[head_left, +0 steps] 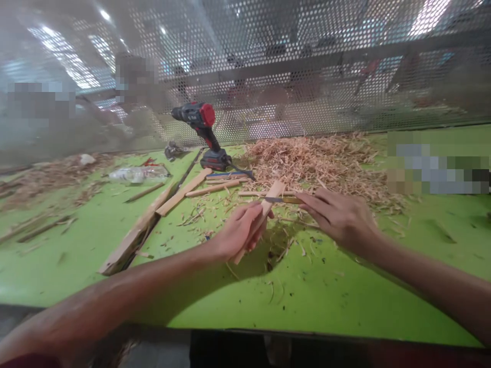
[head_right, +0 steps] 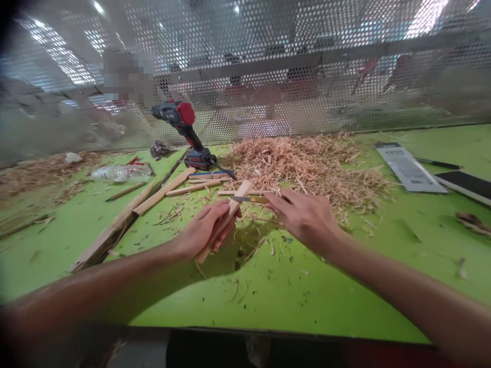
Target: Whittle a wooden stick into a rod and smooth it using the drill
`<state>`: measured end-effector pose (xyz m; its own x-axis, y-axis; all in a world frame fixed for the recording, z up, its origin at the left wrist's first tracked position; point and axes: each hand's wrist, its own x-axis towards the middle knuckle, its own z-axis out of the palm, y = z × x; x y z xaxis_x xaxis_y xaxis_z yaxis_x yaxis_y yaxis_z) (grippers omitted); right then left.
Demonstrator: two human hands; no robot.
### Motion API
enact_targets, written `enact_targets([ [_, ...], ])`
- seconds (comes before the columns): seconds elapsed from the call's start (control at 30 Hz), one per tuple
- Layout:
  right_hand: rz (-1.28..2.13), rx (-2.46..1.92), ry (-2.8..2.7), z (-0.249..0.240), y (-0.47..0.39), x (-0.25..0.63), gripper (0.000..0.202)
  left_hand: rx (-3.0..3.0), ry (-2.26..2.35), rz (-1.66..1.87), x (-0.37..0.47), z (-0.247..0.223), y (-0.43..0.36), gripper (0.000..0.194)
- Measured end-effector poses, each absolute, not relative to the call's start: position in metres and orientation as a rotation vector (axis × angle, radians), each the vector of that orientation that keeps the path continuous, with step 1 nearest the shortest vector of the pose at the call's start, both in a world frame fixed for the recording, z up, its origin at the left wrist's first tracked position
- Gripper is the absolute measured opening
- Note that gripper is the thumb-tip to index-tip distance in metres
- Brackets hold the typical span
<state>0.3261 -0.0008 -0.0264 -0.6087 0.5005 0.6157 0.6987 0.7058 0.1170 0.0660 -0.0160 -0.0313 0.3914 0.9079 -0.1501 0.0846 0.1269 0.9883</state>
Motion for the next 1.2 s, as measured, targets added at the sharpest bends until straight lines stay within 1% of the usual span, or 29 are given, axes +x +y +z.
enact_targets([
  [0.17, -0.589, -0.915, -2.318, -0.029, -0.001, 0.324, 0.033, 1.331, 1.077, 0.783, 0.068, -0.033, -0.021, 0.036],
  [0.33, -0.584, -0.922, -2.299, -0.031, 0.003, 0.327, 0.028, 1.372, 1.133, 0.766, 0.066, -0.037, -0.023, 0.035],
  [0.53, -0.546, -1.005, -2.348, -0.030, 0.001, 0.327, 0.030, 1.411, 1.170, 0.742, 0.065, -0.042, -0.020, 0.035],
  [0.67, -0.513, -1.037, -2.357, -0.031, 0.004, 0.330, 0.032, 1.417, 1.220, 0.711, 0.067, -0.036, -0.022, 0.032],
  [0.73, -0.496, -1.128, -2.345, -0.029, 0.013, 0.342, 0.034, 1.422, 1.233, 0.691, 0.067, -0.033, -0.029, 0.032],
  [0.83, -0.487, -1.331, -2.181, -0.023, 0.031, 0.366, 0.040, 1.478, 1.157, 0.629, 0.065, -0.029, -0.043, 0.034],
  [0.9, -0.454, -1.379, -2.053, -0.018, 0.039, 0.376, 0.036, 1.487, 1.129, 0.623, 0.062, -0.028, -0.047, 0.036],
  [0.97, -0.381, -1.304, -2.030, -0.015, 0.040, 0.374, 0.033, 1.452, 1.174, 0.668, 0.060, -0.028, -0.045, 0.036],
  [1.1, -0.223, -1.051, -2.192, -0.022, 0.030, 0.352, 0.030, 1.400, 1.174, 0.750, 0.065, -0.032, -0.030, 0.033],
  [1.2, -0.186, -0.957, -2.272, -0.030, 0.020, 0.339, 0.031, 1.365, 1.132, 0.798, 0.073, -0.038, -0.023, 0.032],
])
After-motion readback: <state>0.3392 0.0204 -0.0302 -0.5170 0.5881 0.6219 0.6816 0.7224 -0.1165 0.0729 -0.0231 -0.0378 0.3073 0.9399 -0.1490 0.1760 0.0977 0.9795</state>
